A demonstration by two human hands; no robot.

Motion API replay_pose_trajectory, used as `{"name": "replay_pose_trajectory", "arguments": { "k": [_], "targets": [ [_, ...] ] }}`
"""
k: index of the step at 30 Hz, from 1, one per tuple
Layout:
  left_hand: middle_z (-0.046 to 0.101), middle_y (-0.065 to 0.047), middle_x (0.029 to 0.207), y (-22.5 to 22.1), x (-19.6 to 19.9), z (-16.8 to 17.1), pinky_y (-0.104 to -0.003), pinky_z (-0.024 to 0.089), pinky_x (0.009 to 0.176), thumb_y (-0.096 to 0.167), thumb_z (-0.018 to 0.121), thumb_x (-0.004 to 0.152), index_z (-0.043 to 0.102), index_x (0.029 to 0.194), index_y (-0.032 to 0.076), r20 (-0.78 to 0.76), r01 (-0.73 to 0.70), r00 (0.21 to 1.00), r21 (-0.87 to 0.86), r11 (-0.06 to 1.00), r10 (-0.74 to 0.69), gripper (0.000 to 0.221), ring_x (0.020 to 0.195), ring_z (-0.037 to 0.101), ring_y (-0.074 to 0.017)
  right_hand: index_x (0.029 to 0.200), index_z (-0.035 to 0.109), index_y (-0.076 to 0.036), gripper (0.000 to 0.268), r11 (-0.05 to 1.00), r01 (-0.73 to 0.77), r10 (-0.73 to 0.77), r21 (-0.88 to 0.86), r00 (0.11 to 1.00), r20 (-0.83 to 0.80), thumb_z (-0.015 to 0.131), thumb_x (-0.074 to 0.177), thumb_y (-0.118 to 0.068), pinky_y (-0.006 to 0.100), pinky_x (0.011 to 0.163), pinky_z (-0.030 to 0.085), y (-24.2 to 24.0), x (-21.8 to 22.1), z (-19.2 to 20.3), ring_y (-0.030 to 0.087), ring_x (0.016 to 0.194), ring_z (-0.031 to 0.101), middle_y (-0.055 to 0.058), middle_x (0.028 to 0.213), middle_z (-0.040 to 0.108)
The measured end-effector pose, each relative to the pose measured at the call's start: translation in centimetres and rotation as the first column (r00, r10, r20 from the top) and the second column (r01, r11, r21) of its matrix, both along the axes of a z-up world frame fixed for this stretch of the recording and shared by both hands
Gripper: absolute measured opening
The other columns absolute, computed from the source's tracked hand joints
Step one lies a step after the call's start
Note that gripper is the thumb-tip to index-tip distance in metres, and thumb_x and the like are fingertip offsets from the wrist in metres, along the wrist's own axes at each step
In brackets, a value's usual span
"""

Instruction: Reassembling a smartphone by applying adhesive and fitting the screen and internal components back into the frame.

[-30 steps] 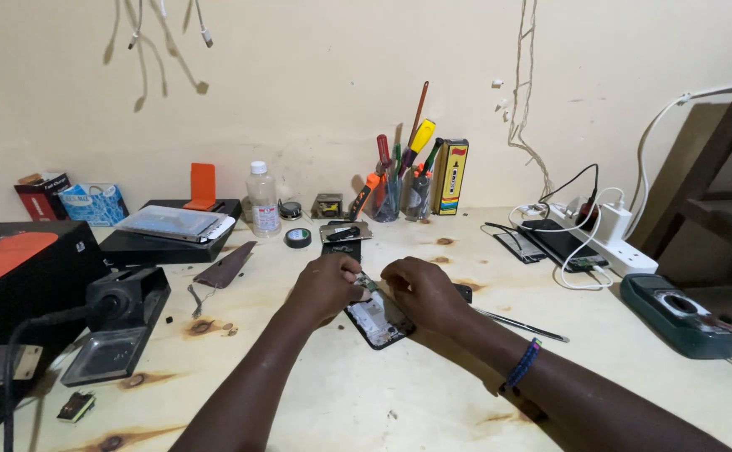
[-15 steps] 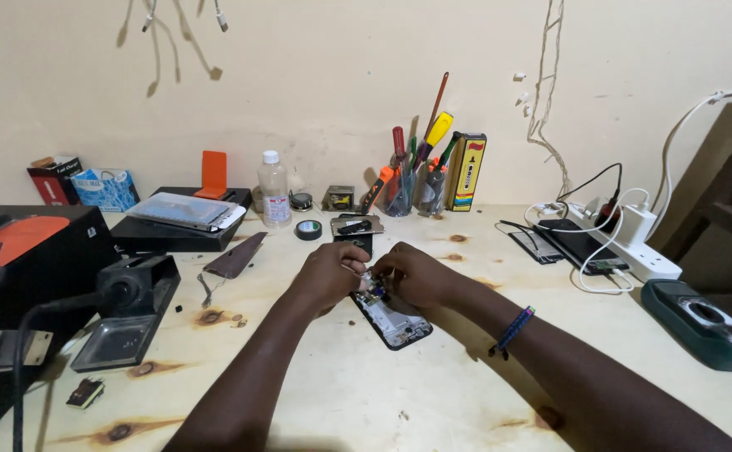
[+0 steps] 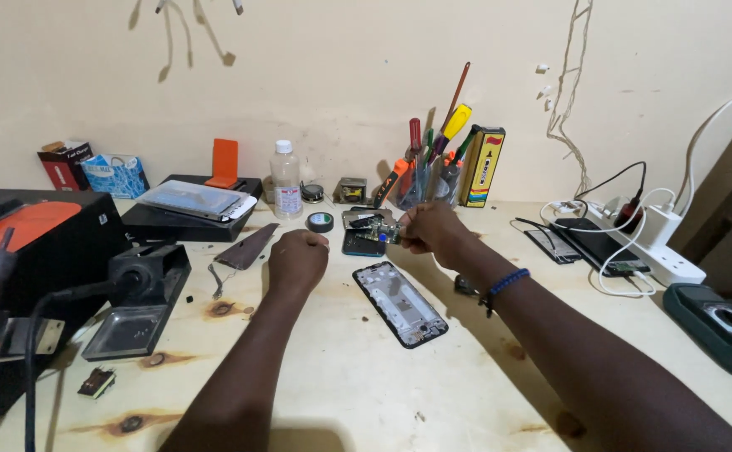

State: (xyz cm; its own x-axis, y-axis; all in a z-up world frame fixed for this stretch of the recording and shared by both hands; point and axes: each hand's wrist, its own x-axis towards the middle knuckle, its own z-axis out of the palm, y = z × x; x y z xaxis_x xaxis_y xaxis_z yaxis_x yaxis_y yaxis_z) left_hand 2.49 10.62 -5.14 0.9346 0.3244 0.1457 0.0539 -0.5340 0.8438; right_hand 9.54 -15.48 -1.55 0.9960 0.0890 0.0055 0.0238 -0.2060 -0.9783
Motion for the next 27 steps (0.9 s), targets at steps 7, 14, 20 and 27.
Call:
{"name": "replay_pose_trajectory", "arguments": {
  "k": [7,14,20,27],
  "targets": [
    [0.08,-0.007,0.095,-0.7,-0.7,0.5,-0.031,0.056,0.07,0.016,0.058,0.094,0.081,0.115,0.022,-0.065,0.0,0.998,0.084,0.996,0.005,0.032,0.084,0.078,-0.0211,0.105,0.072,0.008,0.011,0.978,0.173,-0.194,-0.116,0.96,-0.203,0.066,0.096,0.009,0.035,0.05,0.064,4.2,6.8,-2.5,0.035,0.067,0.078,0.027,0.086,0.071],
    [0.079,-0.009,0.091,-1.4,-2.2,1.3,-0.028,0.055,0.068,0.013,0.055,0.095,0.079,0.119,0.015,-0.078,0.049,0.996,0.107,0.993,-0.04,0.035,0.079,0.076,-0.0193,0.092,0.075,0.006,0.008,0.951,0.093,-0.095,-0.293,0.995,0.008,0.074,0.085,0.003,0.039,0.042,0.059,2.1,5.6,-3.3,0.033,0.056,0.076,0.022,0.071,0.07],
    [0.079,-0.01,0.093,-1.5,-1.6,1.3,-0.029,0.057,0.068,0.015,0.053,0.097,0.078,0.12,0.014,-0.093,0.059,0.995,0.117,0.991,-0.048,0.034,0.083,0.077,-0.0208,0.127,0.074,0.0,0.051,0.648,-0.133,0.164,-0.75,0.986,-0.033,0.076,0.096,-0.041,0.049,0.086,0.065,3.3,-14.9,5.9,0.039,0.101,0.077,0.026,0.111,0.075],
    [0.079,-0.009,0.094,-1.9,-1.8,1.2,-0.032,0.059,0.071,0.021,0.055,0.1,0.079,0.12,0.017,-0.016,0.121,0.993,0.041,0.992,-0.121,0.032,0.081,0.076,-0.019,0.134,0.062,-0.002,0.086,0.474,-0.039,0.294,-0.879,0.949,0.116,0.081,0.084,-0.069,0.054,0.099,0.061,1.0,-17.3,1.5,0.044,0.128,0.064,0.022,0.126,0.064]
  ]
}}
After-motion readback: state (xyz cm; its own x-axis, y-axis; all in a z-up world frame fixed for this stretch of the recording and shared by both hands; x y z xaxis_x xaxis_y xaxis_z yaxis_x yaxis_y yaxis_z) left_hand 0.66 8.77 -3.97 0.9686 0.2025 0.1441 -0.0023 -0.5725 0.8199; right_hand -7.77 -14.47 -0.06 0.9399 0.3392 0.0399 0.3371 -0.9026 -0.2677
